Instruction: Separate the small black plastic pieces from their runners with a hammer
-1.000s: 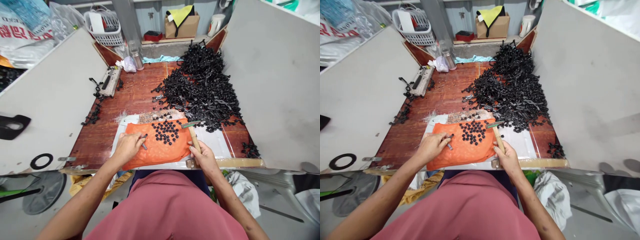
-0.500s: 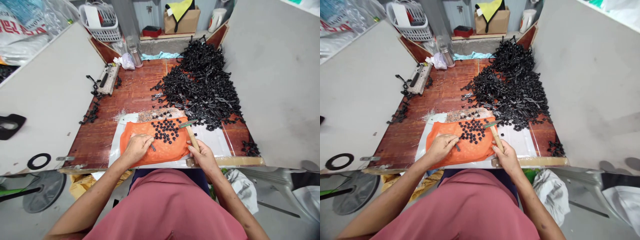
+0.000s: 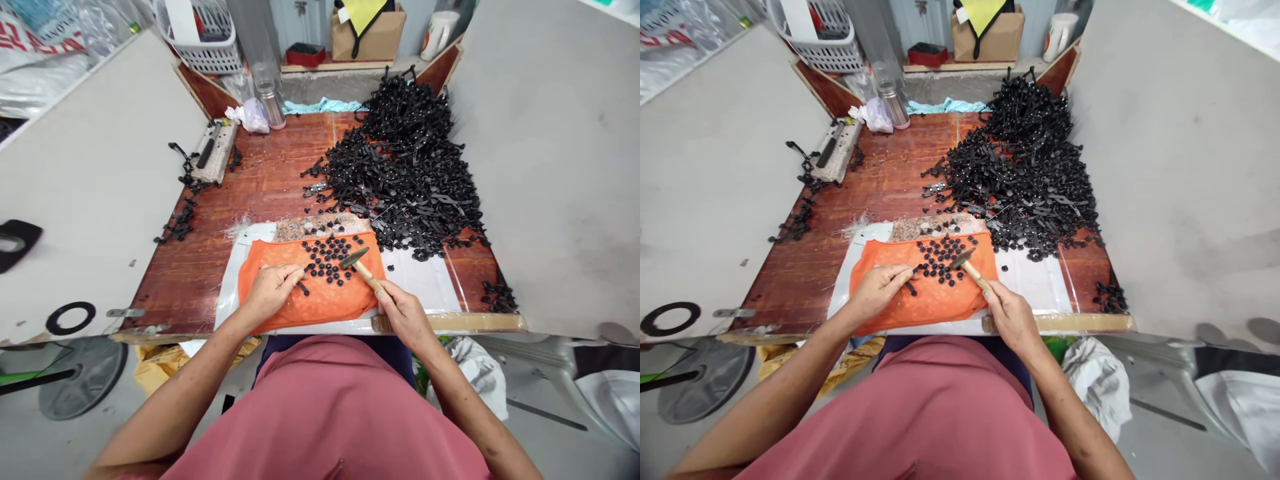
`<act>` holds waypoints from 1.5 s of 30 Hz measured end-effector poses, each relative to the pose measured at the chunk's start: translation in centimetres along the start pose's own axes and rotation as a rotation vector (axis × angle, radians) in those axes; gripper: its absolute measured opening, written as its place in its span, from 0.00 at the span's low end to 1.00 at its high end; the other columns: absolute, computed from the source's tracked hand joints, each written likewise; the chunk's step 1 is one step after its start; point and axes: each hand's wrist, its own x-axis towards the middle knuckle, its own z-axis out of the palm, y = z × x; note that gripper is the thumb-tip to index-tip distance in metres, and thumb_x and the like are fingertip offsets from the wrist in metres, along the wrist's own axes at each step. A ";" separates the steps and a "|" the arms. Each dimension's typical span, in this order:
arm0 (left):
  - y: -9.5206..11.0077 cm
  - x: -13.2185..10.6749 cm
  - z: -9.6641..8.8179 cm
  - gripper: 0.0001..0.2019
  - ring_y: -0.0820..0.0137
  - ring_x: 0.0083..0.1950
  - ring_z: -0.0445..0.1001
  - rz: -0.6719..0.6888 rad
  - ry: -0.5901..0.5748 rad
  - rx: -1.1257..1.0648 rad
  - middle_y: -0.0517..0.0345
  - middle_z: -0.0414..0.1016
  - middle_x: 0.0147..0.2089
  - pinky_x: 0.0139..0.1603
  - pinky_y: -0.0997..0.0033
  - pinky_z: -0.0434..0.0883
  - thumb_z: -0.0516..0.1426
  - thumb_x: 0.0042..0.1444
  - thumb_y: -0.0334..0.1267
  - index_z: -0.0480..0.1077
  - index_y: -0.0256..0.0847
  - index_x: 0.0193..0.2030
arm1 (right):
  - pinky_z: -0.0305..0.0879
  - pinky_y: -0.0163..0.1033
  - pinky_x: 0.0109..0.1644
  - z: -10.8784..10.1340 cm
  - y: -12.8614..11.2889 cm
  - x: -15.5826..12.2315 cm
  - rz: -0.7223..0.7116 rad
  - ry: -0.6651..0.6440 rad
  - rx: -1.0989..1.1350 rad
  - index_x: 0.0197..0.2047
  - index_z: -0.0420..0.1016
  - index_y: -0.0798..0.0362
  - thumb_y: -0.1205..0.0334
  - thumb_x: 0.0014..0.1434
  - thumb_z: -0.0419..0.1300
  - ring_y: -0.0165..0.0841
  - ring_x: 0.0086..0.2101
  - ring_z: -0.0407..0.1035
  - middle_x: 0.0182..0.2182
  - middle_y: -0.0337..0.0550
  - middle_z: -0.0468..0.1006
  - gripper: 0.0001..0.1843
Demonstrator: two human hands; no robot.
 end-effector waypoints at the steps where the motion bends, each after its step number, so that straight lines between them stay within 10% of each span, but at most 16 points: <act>1: 0.1 0.0 0.0 0.20 0.65 0.41 0.79 0.006 -0.001 0.013 0.56 0.83 0.39 0.44 0.68 0.67 0.47 0.70 0.47 0.73 0.42 0.34 | 0.58 0.34 0.33 0.1 0.1 0.0 0.003 0.003 0.000 0.49 0.77 0.50 0.46 0.75 0.47 0.30 0.27 0.63 0.25 0.33 0.66 0.22; 15: 1.5 -0.5 0.3 0.19 0.61 0.42 0.79 0.000 -0.024 0.394 0.55 0.84 0.38 0.45 0.60 0.59 0.48 0.71 0.44 0.76 0.43 0.35 | 0.64 0.34 0.34 0.2 -0.1 0.1 -0.021 0.037 -0.076 0.55 0.78 0.50 0.47 0.75 0.48 0.33 0.31 0.74 0.31 0.37 0.79 0.23; 22: 1.9 -0.4 0.2 0.20 0.61 0.40 0.78 -0.007 -0.029 0.471 0.53 0.83 0.37 0.44 0.61 0.58 0.49 0.71 0.44 0.75 0.42 0.32 | 0.72 0.40 0.52 -0.4 -4.0 -0.4 -0.207 0.097 -0.308 0.74 0.62 0.43 0.56 0.75 0.49 0.38 0.49 0.79 0.59 0.45 0.80 0.27; 37: 1.6 -0.5 0.9 0.21 0.60 0.42 0.79 -0.022 -0.001 0.394 0.54 0.84 0.38 0.47 0.60 0.64 0.49 0.71 0.45 0.77 0.44 0.31 | 0.70 0.34 0.36 2.2 -6.0 0.9 -0.260 -0.042 -0.788 0.75 0.62 0.40 0.58 0.74 0.51 0.34 0.31 0.77 0.37 0.44 0.84 0.28; 45: 1.8 -1.9 -1.6 0.23 0.67 0.30 0.71 -0.058 0.047 0.051 0.63 0.73 0.31 0.36 0.69 0.66 0.48 0.68 0.41 0.60 0.43 0.68 | 0.74 0.40 0.52 0.2 -4.5 0.8 -0.227 0.150 -0.294 0.75 0.62 0.43 0.55 0.75 0.48 0.37 0.45 0.80 0.53 0.46 0.83 0.27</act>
